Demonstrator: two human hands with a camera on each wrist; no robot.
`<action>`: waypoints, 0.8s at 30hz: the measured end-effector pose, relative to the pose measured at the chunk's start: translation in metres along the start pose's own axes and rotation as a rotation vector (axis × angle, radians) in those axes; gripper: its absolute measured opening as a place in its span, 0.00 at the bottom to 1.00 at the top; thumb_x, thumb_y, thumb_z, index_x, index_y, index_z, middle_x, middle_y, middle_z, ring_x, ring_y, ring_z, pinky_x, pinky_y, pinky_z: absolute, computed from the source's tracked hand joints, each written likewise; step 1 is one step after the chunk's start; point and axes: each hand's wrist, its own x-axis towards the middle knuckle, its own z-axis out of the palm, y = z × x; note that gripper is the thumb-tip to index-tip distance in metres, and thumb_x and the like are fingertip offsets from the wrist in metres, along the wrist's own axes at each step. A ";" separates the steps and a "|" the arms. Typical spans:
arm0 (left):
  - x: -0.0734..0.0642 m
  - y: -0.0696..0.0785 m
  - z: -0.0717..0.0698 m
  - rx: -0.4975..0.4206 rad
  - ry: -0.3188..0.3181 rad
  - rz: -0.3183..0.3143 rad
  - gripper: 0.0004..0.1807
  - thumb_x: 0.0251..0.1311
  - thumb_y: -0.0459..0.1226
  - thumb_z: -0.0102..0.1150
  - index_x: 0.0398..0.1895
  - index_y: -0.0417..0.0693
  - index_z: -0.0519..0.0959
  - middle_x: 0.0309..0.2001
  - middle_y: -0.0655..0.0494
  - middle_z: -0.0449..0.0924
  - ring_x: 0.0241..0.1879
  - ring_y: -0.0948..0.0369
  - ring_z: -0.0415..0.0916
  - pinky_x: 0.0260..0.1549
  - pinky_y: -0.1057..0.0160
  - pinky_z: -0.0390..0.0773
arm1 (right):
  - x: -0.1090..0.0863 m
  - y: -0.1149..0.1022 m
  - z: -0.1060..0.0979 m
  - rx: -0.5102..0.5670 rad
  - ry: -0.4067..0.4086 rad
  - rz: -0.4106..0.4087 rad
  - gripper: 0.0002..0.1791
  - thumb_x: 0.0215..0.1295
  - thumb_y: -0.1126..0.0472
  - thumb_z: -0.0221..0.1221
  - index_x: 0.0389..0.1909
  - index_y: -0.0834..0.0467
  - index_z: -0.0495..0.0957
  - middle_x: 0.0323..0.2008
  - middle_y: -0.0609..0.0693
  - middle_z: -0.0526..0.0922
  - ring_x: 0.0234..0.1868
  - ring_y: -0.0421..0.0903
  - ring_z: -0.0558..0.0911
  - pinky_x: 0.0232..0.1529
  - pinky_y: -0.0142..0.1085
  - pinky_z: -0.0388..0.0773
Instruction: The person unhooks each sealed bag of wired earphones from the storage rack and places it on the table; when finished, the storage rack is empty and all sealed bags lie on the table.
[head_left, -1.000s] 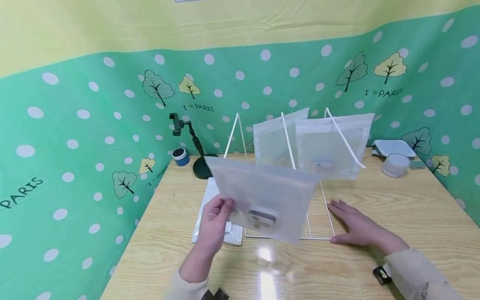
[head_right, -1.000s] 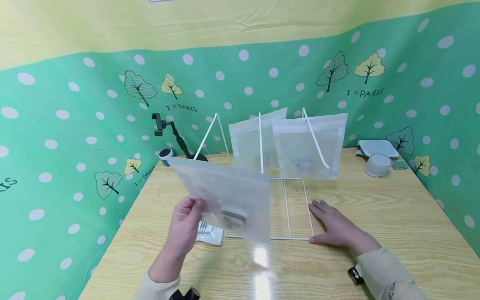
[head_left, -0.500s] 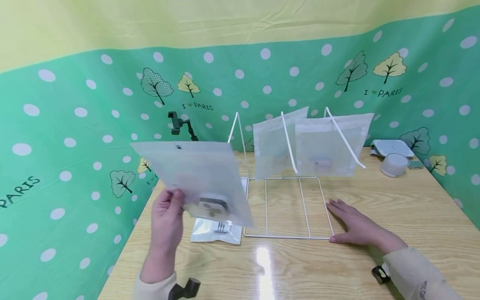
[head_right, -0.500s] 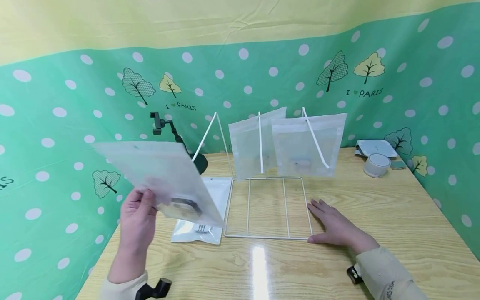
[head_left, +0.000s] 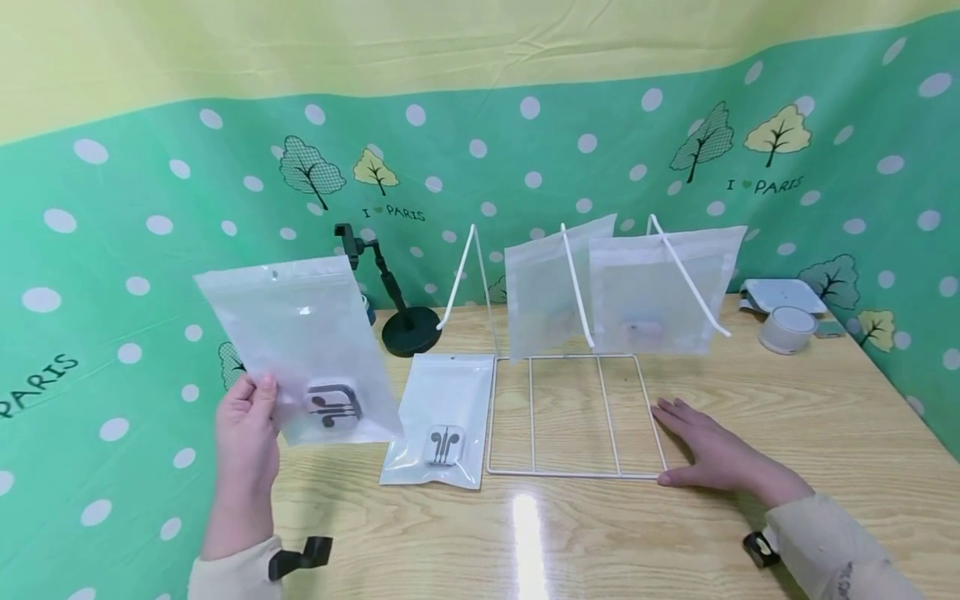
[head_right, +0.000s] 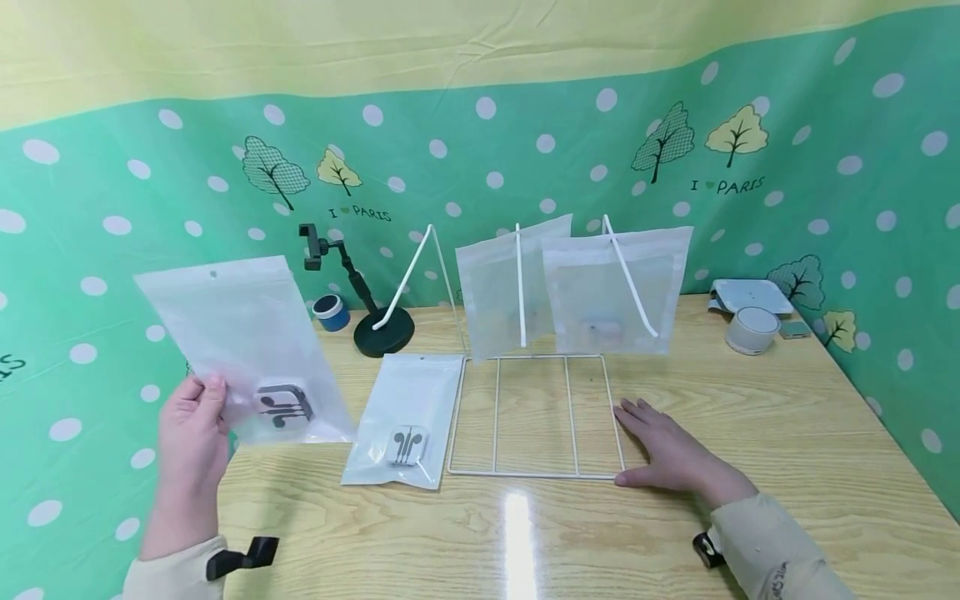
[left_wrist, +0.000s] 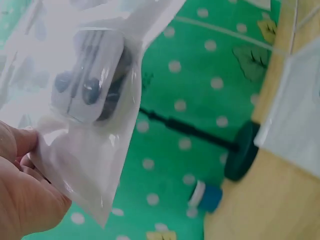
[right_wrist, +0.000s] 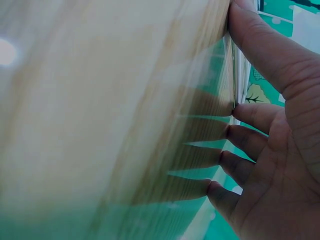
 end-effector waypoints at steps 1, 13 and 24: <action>0.004 -0.002 -0.006 0.062 0.018 -0.031 0.09 0.67 0.31 0.55 0.27 0.42 0.78 0.26 0.59 0.78 0.23 0.69 0.69 0.21 0.79 0.70 | 0.000 0.000 0.000 -0.001 0.002 -0.002 0.57 0.46 0.34 0.69 0.70 0.67 0.62 0.70 0.69 0.59 0.68 0.73 0.55 0.62 0.67 0.58; 0.040 -0.031 -0.075 0.809 -0.171 -0.360 0.32 0.74 0.47 0.43 0.71 0.33 0.59 0.55 0.52 0.78 0.43 0.75 0.71 0.44 0.77 0.75 | 0.000 -0.001 0.001 0.007 -0.011 0.022 0.58 0.46 0.33 0.69 0.70 0.66 0.61 0.70 0.70 0.57 0.69 0.73 0.54 0.63 0.67 0.55; 0.064 -0.069 -0.112 1.000 -0.356 -0.462 0.34 0.76 0.47 0.35 0.71 0.26 0.52 0.70 0.25 0.51 0.69 0.34 0.51 0.67 0.38 0.54 | 0.000 0.000 0.002 0.005 -0.014 0.040 0.59 0.45 0.32 0.68 0.71 0.65 0.61 0.71 0.69 0.57 0.69 0.72 0.54 0.63 0.67 0.55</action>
